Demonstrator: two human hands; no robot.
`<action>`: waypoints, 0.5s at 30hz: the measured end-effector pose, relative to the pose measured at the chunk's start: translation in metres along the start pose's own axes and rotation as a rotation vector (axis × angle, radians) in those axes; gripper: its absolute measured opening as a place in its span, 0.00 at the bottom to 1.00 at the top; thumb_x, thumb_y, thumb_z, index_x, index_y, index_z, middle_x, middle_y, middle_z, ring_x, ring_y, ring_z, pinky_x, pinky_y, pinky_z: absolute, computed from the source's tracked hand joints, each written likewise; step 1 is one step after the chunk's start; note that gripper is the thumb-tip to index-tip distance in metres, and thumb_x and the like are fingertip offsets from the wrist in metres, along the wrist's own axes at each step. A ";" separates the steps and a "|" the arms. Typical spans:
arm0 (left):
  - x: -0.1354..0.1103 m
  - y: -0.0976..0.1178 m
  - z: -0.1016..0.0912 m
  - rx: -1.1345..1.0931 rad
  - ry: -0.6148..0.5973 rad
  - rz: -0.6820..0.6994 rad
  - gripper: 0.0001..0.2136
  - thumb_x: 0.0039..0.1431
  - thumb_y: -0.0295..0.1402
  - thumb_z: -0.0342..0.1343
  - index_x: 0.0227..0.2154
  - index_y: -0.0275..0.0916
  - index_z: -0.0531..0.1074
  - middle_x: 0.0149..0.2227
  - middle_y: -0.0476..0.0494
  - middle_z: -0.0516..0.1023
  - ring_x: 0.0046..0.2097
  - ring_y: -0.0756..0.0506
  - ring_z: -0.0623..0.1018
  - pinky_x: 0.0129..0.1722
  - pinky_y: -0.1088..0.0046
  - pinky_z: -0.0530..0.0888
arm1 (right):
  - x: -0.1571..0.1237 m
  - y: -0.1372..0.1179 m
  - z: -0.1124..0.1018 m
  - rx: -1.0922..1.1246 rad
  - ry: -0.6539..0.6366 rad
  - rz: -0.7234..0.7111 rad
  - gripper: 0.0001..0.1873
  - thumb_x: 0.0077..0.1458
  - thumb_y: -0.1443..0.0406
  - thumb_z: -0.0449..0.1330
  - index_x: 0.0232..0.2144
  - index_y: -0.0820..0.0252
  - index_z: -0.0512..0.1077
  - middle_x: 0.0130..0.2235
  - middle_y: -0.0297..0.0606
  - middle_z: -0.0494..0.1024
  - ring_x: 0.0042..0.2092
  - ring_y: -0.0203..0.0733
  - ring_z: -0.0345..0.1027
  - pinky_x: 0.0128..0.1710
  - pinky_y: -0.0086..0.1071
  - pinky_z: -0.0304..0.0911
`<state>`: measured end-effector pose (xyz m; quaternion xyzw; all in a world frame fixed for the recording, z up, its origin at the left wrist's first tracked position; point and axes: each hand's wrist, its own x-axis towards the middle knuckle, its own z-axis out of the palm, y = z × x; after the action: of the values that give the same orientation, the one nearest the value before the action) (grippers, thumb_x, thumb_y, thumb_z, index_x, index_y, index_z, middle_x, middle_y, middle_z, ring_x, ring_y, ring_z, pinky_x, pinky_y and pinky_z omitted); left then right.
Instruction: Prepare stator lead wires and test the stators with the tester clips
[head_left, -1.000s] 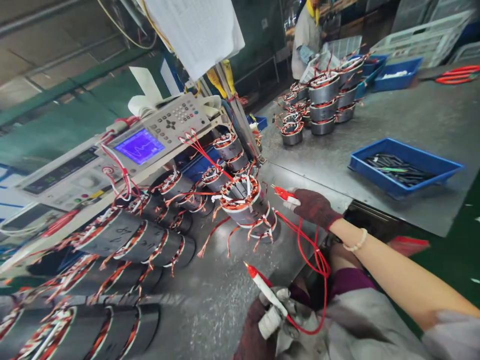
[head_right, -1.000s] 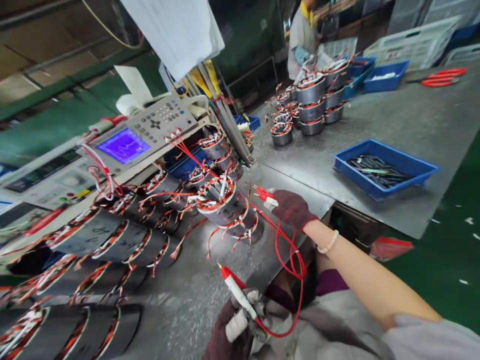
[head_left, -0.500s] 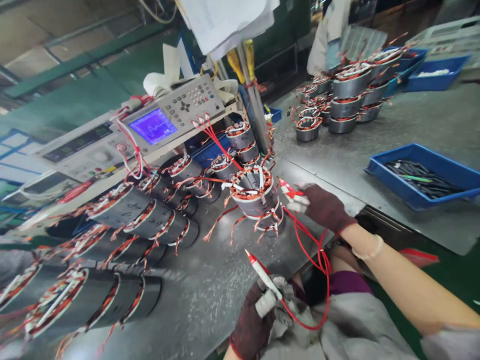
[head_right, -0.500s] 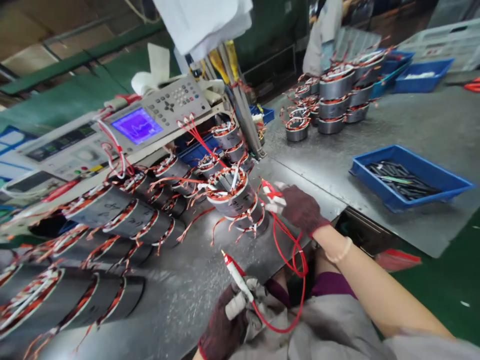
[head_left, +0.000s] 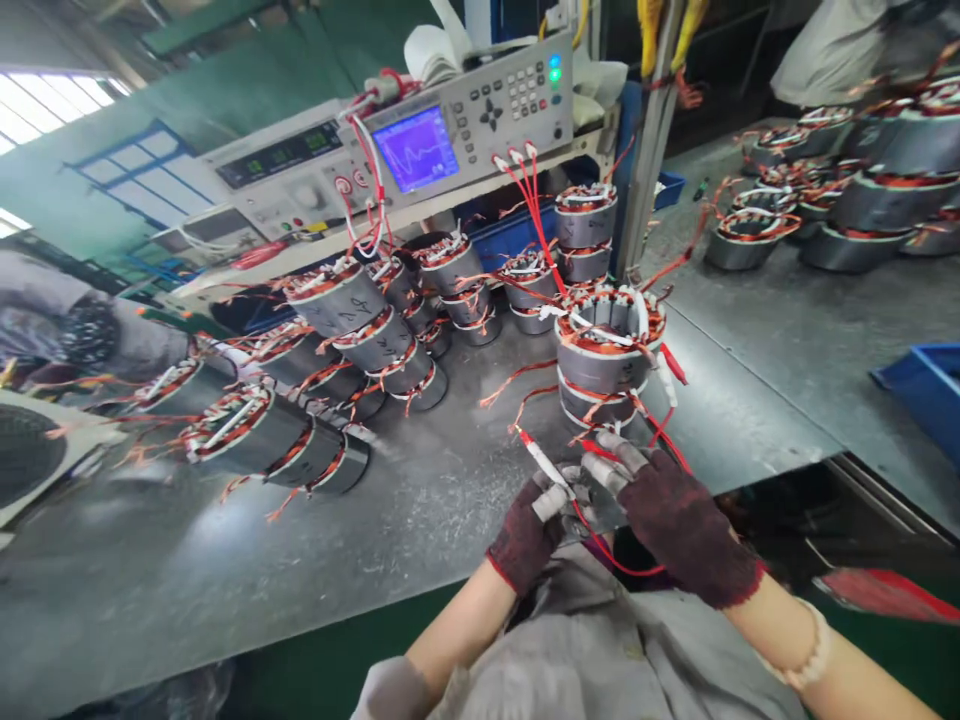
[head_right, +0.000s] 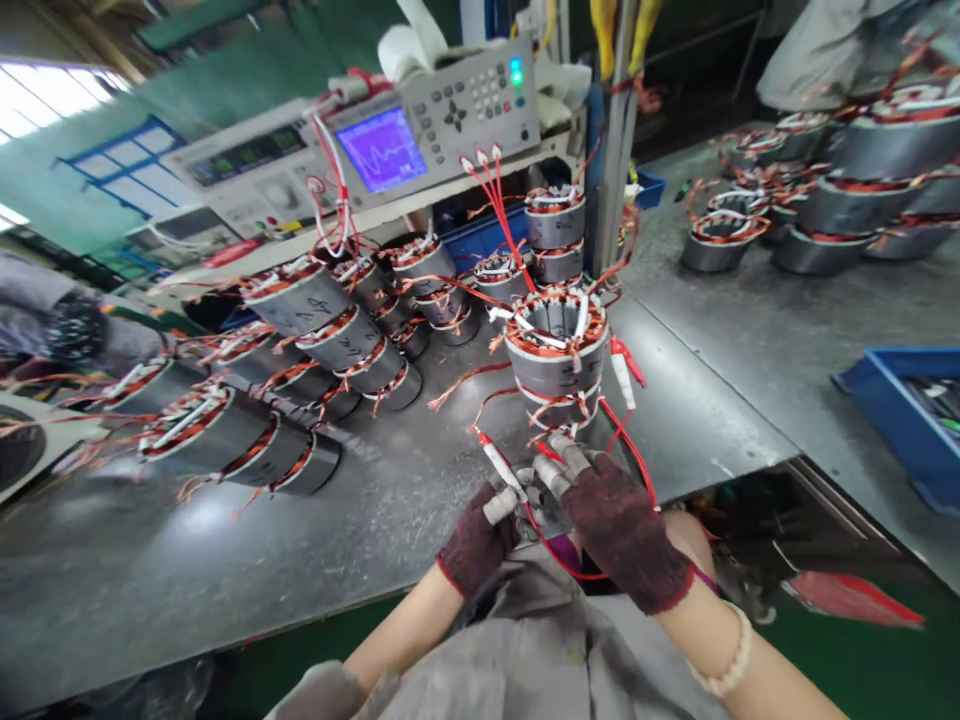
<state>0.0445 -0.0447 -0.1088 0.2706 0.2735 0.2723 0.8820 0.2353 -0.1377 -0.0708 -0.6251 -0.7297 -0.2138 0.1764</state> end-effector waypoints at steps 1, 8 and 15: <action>-0.002 0.001 -0.001 0.012 -0.002 -0.004 0.20 0.58 0.33 0.72 0.51 0.32 0.79 0.41 0.38 0.86 0.36 0.46 0.83 0.40 0.70 0.76 | -0.003 -0.001 0.004 0.002 -0.006 0.018 0.27 0.61 0.77 0.56 0.59 0.56 0.79 0.57 0.50 0.82 0.55 0.61 0.79 0.50 0.53 0.78; -0.005 0.004 0.000 -0.023 -0.021 0.031 0.20 0.55 0.33 0.74 0.49 0.32 0.81 0.37 0.37 0.86 0.33 0.47 0.83 0.35 0.73 0.75 | -0.021 -0.002 0.027 -0.064 0.064 0.040 0.29 0.57 0.77 0.57 0.54 0.46 0.80 0.49 0.41 0.86 0.49 0.60 0.82 0.43 0.51 0.80; 0.000 -0.001 0.002 -0.070 -0.046 0.105 0.17 0.55 0.30 0.74 0.47 0.32 0.83 0.42 0.34 0.86 0.39 0.43 0.86 0.41 0.70 0.78 | -0.028 0.025 0.054 -0.051 0.157 -0.147 0.41 0.55 0.73 0.59 0.68 0.36 0.68 0.57 0.32 0.83 0.51 0.55 0.82 0.41 0.47 0.81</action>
<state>0.0464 -0.0461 -0.1078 0.2597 0.2288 0.3212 0.8815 0.2646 -0.1291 -0.1294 -0.5554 -0.7518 -0.2930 0.2010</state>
